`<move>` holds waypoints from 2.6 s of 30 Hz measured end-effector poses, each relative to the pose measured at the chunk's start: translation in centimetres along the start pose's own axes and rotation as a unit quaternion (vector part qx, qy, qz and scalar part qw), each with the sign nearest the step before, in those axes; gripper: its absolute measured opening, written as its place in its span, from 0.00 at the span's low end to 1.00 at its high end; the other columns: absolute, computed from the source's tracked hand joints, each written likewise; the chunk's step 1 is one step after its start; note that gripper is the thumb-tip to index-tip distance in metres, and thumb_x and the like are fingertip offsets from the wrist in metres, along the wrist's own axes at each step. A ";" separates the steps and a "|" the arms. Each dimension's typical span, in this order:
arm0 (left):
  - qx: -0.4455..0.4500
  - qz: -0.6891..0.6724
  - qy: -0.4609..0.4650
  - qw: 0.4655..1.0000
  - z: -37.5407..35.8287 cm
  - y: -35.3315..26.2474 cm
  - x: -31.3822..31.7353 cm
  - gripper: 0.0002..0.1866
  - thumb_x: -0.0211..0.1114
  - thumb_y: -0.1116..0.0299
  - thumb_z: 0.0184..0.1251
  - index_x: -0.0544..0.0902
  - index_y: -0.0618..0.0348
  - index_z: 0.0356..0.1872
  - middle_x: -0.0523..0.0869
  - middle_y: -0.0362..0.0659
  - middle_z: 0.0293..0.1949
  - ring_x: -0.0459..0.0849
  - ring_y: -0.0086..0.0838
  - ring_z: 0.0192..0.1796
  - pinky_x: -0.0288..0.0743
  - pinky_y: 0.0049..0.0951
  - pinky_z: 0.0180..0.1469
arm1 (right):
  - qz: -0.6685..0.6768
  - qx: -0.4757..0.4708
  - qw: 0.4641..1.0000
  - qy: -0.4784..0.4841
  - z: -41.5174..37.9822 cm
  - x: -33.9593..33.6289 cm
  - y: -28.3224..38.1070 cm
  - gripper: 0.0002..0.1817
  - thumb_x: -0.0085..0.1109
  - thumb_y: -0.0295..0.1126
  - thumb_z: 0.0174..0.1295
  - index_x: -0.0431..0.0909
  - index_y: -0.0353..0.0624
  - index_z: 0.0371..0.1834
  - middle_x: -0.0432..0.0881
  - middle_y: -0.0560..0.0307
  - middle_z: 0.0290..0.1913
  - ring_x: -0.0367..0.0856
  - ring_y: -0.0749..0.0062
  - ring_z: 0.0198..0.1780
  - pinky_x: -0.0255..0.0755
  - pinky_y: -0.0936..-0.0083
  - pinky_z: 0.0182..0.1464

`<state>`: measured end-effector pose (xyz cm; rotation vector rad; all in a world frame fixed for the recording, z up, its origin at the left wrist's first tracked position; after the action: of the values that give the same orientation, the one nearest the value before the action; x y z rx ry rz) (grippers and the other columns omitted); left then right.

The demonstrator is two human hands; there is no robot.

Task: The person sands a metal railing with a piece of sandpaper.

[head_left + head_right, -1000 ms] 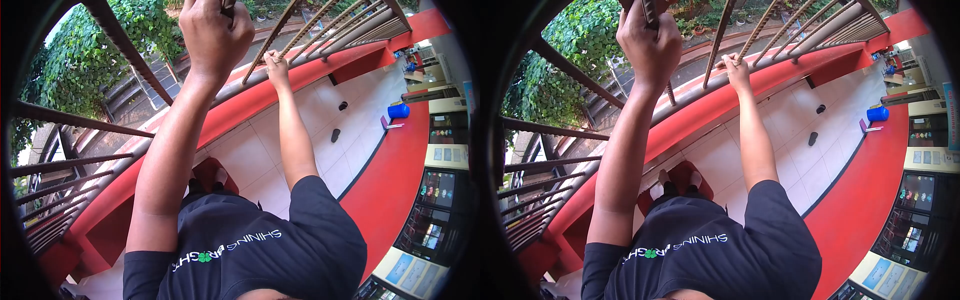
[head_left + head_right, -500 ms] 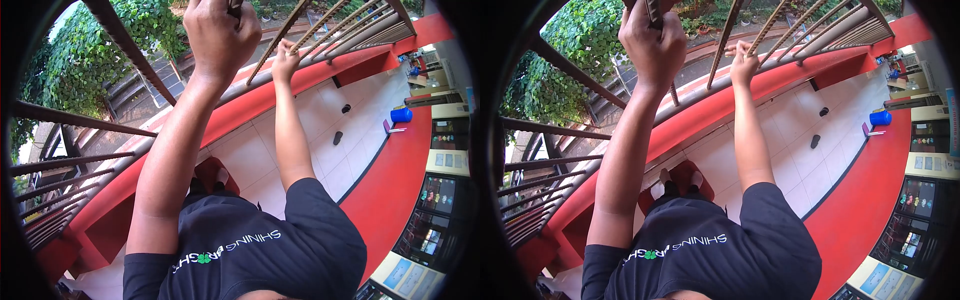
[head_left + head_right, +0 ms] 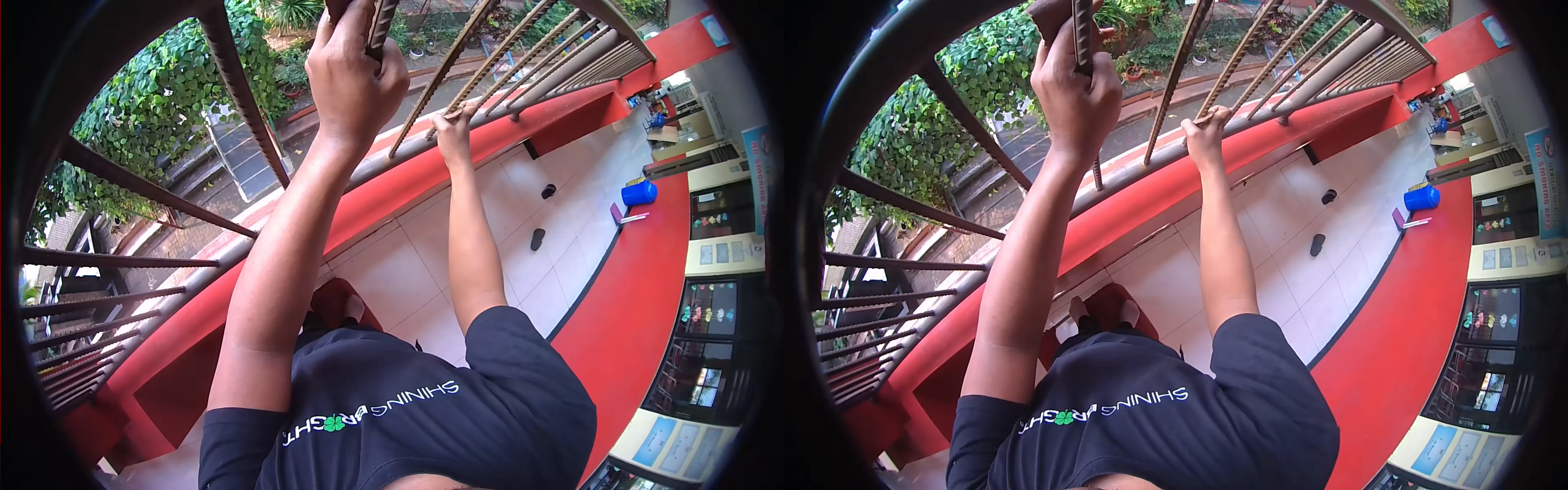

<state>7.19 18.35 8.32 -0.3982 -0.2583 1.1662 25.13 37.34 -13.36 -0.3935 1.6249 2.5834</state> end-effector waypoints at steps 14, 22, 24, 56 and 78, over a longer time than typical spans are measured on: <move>-0.005 -0.050 0.004 0.999 -0.1 0.4 0.2 0.27 0.52 0.83 0.52 0.82 0.69 0.57 0.89 0.54 0.40 0.86 0.52 0.46 0.79 0.45 0.53 | 0.228 -0.128 0.963 -0.068 6.5 -1.5 12.4 0.25 0.77 0.26 0.62 0.70 0.39 0.56 0.80 0.59 0.48 0.77 0.80 0.47 0.73 0.85 0.52; -0.026 -0.076 0.015 0.997 -0.1 0.3 0.0 0.28 0.53 0.83 0.53 0.81 0.69 0.58 0.87 0.58 0.44 0.85 0.55 0.48 0.79 0.46 0.55 | 0.034 -0.141 0.981 -0.130 2.4 2.5 6.1 0.07 0.67 0.25 0.69 0.76 0.38 0.38 0.86 0.56 0.29 0.83 0.77 0.24 0.76 0.80 0.28; -0.011 -0.065 0.010 0.998 0.0 0.4 0.2 0.28 0.55 0.82 0.52 0.82 0.67 0.58 0.88 0.56 0.44 0.86 0.53 0.47 0.79 0.46 0.55 | -0.039 0.022 0.998 -0.047 -1.1 3.6 -0.4 0.09 0.70 0.27 0.67 0.78 0.39 0.33 0.86 0.57 0.28 0.85 0.77 0.28 0.77 0.76 0.31; -0.045 -0.055 0.038 0.997 0.2 0.0 -0.1 0.30 0.57 0.81 0.52 0.81 0.62 0.62 0.89 0.55 0.48 0.86 0.55 0.51 0.80 0.46 0.57 | -0.124 -0.205 0.971 -0.026 10.2 -7.5 26.6 0.25 0.48 0.50 0.81 0.75 0.33 0.49 0.84 0.37 0.44 0.83 0.40 0.48 0.73 0.56 0.53; -0.044 -0.059 0.032 0.997 0.0 0.0 -0.1 0.31 0.57 0.80 0.52 0.81 0.58 0.63 0.89 0.56 0.49 0.86 0.55 0.50 0.82 0.48 0.56 | 0.293 -0.067 0.936 0.184 13.3 -7.5 18.6 0.24 0.52 0.55 0.78 0.79 0.45 0.57 0.79 0.65 0.44 0.75 0.80 0.45 0.68 0.80 0.53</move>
<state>7.15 18.22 8.29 -0.4901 -0.2747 1.0275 26.47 41.59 10.30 -0.4858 1.9300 3.2327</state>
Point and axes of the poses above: each hand's wrist, its own z-axis towards the middle knuckle, its own x-axis out of the palm, y = z × x, the point moved 3 cm from there along z, towards the middle knuckle
